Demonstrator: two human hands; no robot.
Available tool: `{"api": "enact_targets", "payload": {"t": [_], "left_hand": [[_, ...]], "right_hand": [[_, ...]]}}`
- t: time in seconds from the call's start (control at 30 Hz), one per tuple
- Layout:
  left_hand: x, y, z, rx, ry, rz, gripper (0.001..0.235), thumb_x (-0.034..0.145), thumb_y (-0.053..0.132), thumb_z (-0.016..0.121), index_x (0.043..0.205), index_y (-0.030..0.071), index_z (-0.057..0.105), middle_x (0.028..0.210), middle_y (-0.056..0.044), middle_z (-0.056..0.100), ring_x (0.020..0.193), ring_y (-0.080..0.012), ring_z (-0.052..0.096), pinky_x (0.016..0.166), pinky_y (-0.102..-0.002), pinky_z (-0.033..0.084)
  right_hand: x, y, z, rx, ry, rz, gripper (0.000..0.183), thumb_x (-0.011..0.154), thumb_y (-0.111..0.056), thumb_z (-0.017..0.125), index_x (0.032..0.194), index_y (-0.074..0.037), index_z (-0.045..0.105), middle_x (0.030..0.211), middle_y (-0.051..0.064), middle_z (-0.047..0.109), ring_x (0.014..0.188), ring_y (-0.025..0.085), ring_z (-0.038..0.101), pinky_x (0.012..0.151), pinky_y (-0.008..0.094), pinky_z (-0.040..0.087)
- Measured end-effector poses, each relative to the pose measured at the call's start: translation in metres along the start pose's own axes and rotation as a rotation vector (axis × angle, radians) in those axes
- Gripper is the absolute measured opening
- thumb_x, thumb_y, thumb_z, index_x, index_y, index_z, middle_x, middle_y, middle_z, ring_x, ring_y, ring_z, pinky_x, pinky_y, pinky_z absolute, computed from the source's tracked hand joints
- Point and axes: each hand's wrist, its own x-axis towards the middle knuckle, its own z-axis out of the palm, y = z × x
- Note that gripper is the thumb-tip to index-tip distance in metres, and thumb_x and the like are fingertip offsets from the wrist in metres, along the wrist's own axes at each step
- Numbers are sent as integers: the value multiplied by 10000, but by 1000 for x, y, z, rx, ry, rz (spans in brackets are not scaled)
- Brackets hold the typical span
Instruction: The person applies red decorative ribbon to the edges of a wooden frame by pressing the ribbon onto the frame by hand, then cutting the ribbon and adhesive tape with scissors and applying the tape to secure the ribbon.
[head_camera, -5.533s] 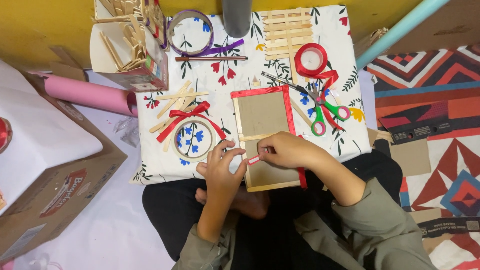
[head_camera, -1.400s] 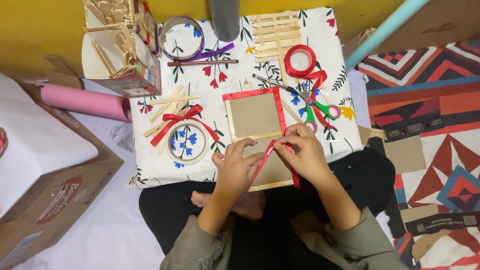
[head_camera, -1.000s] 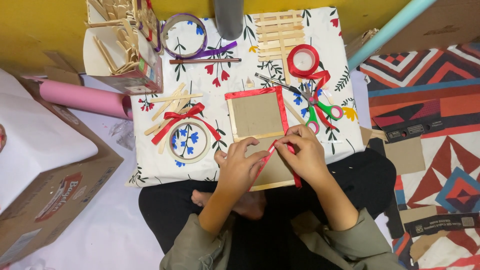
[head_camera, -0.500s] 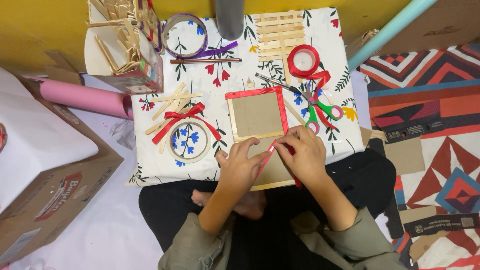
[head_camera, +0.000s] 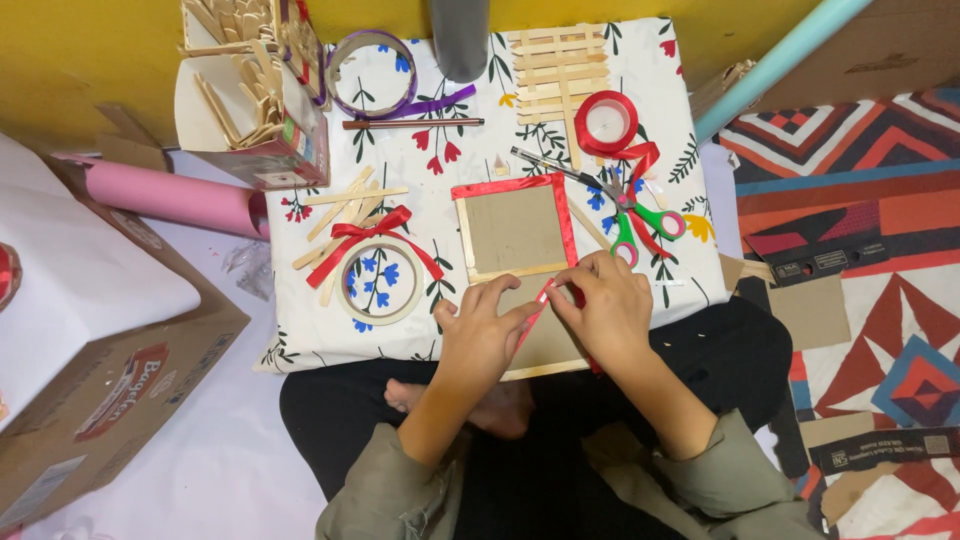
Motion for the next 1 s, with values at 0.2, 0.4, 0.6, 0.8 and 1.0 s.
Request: {"api": "enact_targets", "payload": {"t": [0.2, 0.4, 0.6, 0.8, 1.0], "left_hand": [[0, 0, -1, -17, 4, 3, 244, 1011, 291, 557, 1212, 342, 685, 1390, -13, 487, 1255, -251, 438, 866, -543, 216], [0, 5, -8, -21, 3, -6, 233, 1004, 283, 575, 1198, 328, 696, 1380, -14, 503, 1252, -249, 447, 867, -542, 219], [-1, 3, -7, -33, 15, -9, 225, 990, 283, 603, 1183, 327, 711, 1357, -13, 522, 1246, -252, 458, 871, -539, 225], [0, 4, -6, -51, 31, -24, 208, 971, 302, 625, 1151, 338, 722, 1377, 2, 528, 1251, -254, 460, 874, -548, 232], [-1, 3, -6, -77, 7, -44, 227, 966, 258, 636, 1163, 335, 718, 1391, 15, 524, 1219, -237, 471, 880, -531, 229]], "right_hand": [[8, 0, -14, 57, 18, 73, 494, 724, -451, 872, 1087, -236, 615, 1010, -30, 579, 1036, 214, 618, 775, 403, 419], [18, 7, -9, 170, -83, 105, 537, 735, -355, 900, 1104, -207, 539, 991, -25, 571, 1057, 239, 616, 789, 436, 449], [27, 6, -8, 228, -96, 173, 455, 760, -313, 889, 1052, -214, 554, 929, -37, 548, 981, 247, 619, 784, 444, 459], [18, 15, -25, 344, -55, 128, 224, 892, -352, 808, 1031, -255, 662, 878, -39, 562, 916, 219, 624, 807, 377, 485], [5, -6, -24, 132, -217, 50, 222, 840, -381, 805, 1021, -266, 747, 936, -31, 621, 952, 223, 630, 801, 393, 477]]}}
